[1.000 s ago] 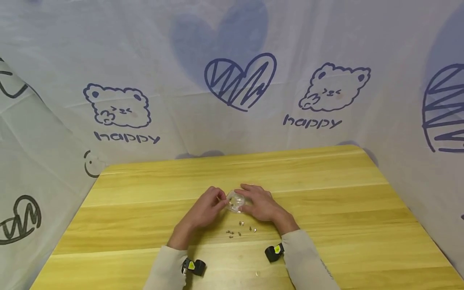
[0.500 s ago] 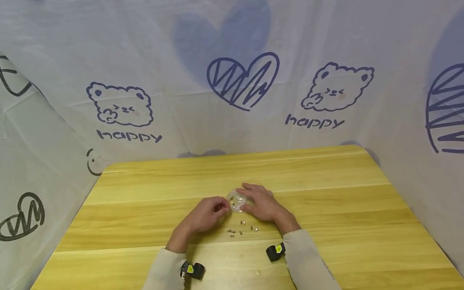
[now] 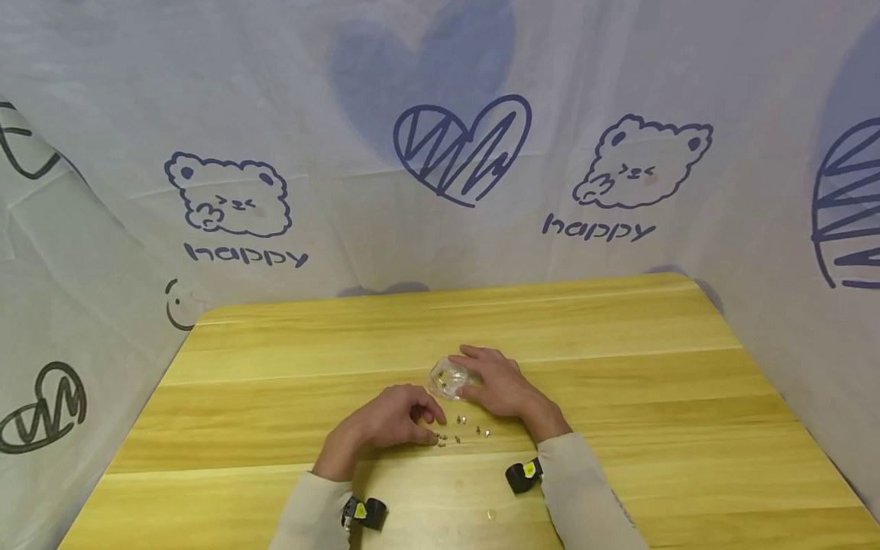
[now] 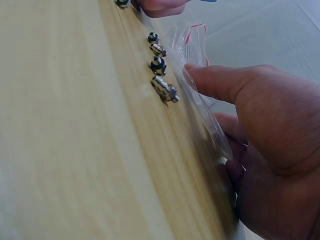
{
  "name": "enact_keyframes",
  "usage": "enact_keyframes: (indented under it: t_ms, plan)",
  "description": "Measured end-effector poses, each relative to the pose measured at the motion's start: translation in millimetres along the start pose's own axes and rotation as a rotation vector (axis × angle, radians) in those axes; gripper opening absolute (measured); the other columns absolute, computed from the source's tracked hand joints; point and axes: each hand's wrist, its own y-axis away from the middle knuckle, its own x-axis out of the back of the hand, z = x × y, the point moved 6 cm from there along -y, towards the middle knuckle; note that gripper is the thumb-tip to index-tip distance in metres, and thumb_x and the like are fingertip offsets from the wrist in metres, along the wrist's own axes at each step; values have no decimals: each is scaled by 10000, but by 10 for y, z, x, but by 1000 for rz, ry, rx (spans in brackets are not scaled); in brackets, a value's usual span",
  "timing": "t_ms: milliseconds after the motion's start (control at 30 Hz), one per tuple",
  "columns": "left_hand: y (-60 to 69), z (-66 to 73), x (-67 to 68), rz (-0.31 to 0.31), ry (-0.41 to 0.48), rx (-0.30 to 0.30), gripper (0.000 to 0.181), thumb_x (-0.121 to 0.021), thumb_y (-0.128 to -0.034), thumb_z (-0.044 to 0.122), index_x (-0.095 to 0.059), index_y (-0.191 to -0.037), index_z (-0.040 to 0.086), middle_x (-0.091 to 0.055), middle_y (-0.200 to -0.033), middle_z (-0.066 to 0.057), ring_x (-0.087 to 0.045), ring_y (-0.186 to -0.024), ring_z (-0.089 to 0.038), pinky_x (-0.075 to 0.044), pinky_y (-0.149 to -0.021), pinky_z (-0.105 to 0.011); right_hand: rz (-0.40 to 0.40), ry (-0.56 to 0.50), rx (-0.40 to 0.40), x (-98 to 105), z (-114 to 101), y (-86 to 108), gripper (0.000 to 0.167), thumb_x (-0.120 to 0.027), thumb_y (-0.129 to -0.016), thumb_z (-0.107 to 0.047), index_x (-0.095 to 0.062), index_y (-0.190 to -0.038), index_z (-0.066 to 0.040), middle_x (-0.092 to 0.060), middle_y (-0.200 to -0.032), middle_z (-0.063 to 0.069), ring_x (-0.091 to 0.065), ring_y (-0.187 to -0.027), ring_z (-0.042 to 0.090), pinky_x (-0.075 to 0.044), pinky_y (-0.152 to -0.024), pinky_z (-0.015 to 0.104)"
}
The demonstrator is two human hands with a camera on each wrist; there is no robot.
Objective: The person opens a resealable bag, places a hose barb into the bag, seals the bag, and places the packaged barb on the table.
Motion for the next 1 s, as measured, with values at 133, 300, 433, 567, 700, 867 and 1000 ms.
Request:
enact_keyframes:
  t_ms: [133,300,433,567,700,867,1000]
  plan:
    - [-5,-11,-16,-1,-80,5,126,-769,-795,280,-725,-910,304,-625,-814,188,-546,-764,19,-407,-886,-356,-1,6,2,-3,5,-4,546,-624,-930,-300,-461,-1444,-216,-352,-1554,86,-309,-1422,358,-244,-1067,657]
    - [-5,-11,-17,14,-100,-4,76,-750,-815,253,-730,-873,298,-600,-771,196,-533,-727,19,-418,-780,-262,2,16,9,-5,7,-8,545,-621,-933,-303,-459,-1446,-215,-355,-1552,91,-313,-1420,363,-249,-1064,662]
    - [-8,-4,-16,21,-137,-15,82,-758,-805,275,-735,-873,315,-602,-797,186,-524,-745,9,-404,-780,-280,4,14,14,2,4,-8,546,-622,-933,-302,-459,-1446,-209,-357,-1551,96,-314,-1419,364,-246,-1070,656]
    - [-10,7,-11,37,-203,-22,71,-761,-801,337,-742,-868,352,-596,-860,168,-501,-801,-30,-371,-775,-318,7,14,20,4,3,-10,547,-622,-932,-296,-459,-1446,-200,-362,-1547,103,-319,-1416,366,-242,-1076,652]
    - [-8,18,0,69,-249,-36,39,-761,-801,379,-753,-837,369,-589,-888,166,-482,-841,-56,-337,-753,-319,6,19,22,3,9,-13,546,-618,-934,-293,-457,-1447,-197,-362,-1546,107,-322,-1413,369,-244,-1078,650]
    - [1,33,-3,78,-251,-53,59,-744,-823,400,-754,-832,343,-583,-891,168,-469,-855,-63,-295,-750,-312,4,13,23,8,4,-14,546,-620,-932,-286,-459,-1446,-194,-361,-1546,110,-320,-1415,371,-239,-1085,645]
    - [11,31,-37,46,-244,-49,58,-699,-868,377,-718,-837,331,-562,-916,146,-453,-891,-87,-272,-762,-318,4,9,26,2,1,-13,548,-622,-930,-283,-460,-1445,-189,-360,-1545,117,-321,-1413,375,-237,-1086,646]
